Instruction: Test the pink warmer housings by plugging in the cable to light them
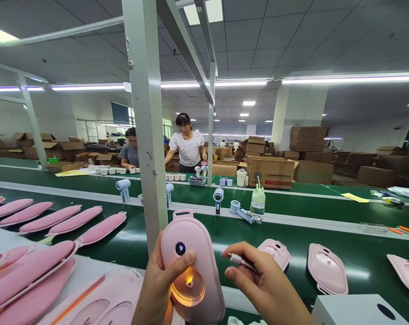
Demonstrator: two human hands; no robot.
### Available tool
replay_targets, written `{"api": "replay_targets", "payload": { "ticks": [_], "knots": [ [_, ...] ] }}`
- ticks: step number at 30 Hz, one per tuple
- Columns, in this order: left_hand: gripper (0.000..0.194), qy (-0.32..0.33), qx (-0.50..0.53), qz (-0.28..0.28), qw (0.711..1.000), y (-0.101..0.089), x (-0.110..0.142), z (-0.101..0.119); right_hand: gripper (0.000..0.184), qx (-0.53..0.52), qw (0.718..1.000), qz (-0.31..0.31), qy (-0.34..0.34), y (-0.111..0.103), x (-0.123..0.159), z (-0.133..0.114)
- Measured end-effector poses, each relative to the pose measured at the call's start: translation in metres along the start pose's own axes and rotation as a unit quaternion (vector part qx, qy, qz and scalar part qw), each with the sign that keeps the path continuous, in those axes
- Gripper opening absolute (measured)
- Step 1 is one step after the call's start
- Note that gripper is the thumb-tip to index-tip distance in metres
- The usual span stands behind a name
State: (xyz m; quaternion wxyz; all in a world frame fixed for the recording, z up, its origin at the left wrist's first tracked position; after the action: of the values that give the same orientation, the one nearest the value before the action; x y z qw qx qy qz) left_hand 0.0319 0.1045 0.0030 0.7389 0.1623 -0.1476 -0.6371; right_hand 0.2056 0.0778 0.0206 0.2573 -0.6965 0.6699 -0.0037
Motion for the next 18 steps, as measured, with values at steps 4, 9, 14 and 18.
{"api": "replay_targets", "payload": {
  "ticks": [4,9,14,18],
  "knots": [
    [0.087,-0.01,0.04,0.008,0.999,0.0,0.001,-0.004,0.029,-0.032,0.999,0.026,-0.005,0.006,0.004,-0.008],
    [0.075,-0.013,0.098,-0.021,0.995,-0.002,-0.005,-0.009,0.031,-0.009,0.997,0.008,-0.073,0.027,0.006,-0.015],
    [0.058,0.026,0.081,-0.031,0.996,-0.012,-0.009,0.007,0.032,0.027,0.991,0.023,-0.126,0.043,0.005,-0.006],
    [0.056,0.044,0.067,-0.032,0.996,-0.018,-0.006,0.018,0.034,-0.015,0.992,0.027,-0.125,0.051,0.002,0.001]
  ]
}}
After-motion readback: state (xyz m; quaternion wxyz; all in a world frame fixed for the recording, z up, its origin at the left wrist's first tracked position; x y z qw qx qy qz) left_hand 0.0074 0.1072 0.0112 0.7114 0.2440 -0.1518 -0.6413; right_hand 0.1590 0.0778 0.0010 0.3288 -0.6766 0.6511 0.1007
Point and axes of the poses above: each hand's wrist, its own x-axis away from the middle knuckle, its own y-axis out of the palm, z = x × y, the point moved 7 cm from there along -x, towards the middle knuckle, and after that the axes turned 1 degree about -z, right-handed, at the moved point
